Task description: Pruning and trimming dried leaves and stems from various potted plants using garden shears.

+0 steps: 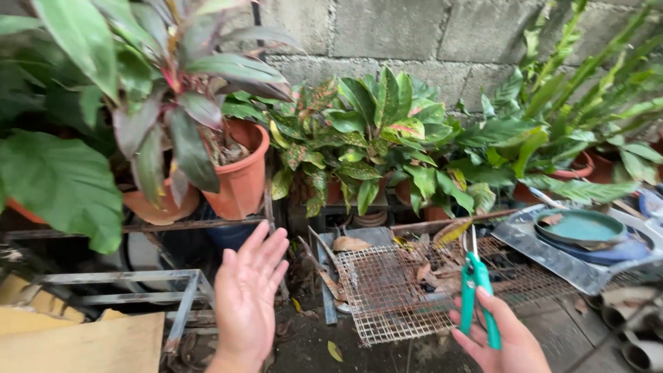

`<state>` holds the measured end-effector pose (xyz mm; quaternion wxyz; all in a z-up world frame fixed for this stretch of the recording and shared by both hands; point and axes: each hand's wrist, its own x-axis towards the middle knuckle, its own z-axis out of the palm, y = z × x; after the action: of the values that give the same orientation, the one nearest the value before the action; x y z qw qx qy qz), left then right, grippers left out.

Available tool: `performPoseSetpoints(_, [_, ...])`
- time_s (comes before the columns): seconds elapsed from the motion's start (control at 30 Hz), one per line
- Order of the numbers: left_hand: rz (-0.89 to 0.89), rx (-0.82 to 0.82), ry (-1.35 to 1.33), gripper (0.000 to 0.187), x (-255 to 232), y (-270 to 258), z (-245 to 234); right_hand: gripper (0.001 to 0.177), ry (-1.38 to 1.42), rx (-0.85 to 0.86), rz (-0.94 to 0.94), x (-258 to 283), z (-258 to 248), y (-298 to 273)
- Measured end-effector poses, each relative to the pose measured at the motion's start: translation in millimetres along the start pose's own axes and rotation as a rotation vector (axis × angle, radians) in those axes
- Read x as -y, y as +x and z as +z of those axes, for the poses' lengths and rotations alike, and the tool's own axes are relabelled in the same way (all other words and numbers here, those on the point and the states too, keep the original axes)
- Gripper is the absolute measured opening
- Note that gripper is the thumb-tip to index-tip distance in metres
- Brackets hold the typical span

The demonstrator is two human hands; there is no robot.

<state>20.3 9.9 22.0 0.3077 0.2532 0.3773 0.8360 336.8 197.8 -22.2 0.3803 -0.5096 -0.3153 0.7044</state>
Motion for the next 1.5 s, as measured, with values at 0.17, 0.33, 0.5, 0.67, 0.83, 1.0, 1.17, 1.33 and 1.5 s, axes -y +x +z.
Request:
performPoseSetpoints(0.17, [-0.012,0.015,0.004,0.076,6.6,3.3,4.4,0.041,-0.039,0.054,-0.072,15.3,-11.6,7.3])
performPoseSetpoints(0.33, [0.013,-0.022,0.054,0.076,2.6,-5.6,16.1,0.038,-0.044,0.142,-0.134,25.4,1.8,-6.9])
performPoseSetpoints(0.5, [0.063,-0.058,0.109,0.076,19.7,-3.1,34.4,0.039,-0.058,0.166,-0.023,34.6,-5.1,39.6])
performPoseSetpoints(0.67, [0.102,-0.166,0.113,0.074,44.4,-6.6,76.2,0.037,-0.075,0.233,0.002,64.2,-22.6,80.8])
performPoseSetpoints(0.83, [0.172,-0.220,0.145,0.074,61.7,-8.7,125.7,0.035,-0.099,0.319,-0.045,113.9,-33.1,118.2])
performPoseSetpoints(1.0, [0.232,-0.278,0.201,0.073,60.4,-19.9,157.0,0.032,-0.093,0.392,-0.004,135.5,-37.0,156.7])
performPoseSetpoints(1.17, [0.280,-0.383,0.208,0.073,63.7,-34.8,164.9,0.028,-0.079,0.483,0.045,141.9,-25.2,148.7])
performPoseSetpoints(1.33, [0.306,-0.417,0.235,0.072,64.1,-36.8,177.4,0.035,-0.179,0.572,0.107,127.2,-27.9,182.1])
performPoseSetpoints(1.5, [0.290,-0.405,0.282,0.073,65.5,-25.4,190.1,0.041,-0.228,0.549,0.125,119.3,-34.4,207.1])
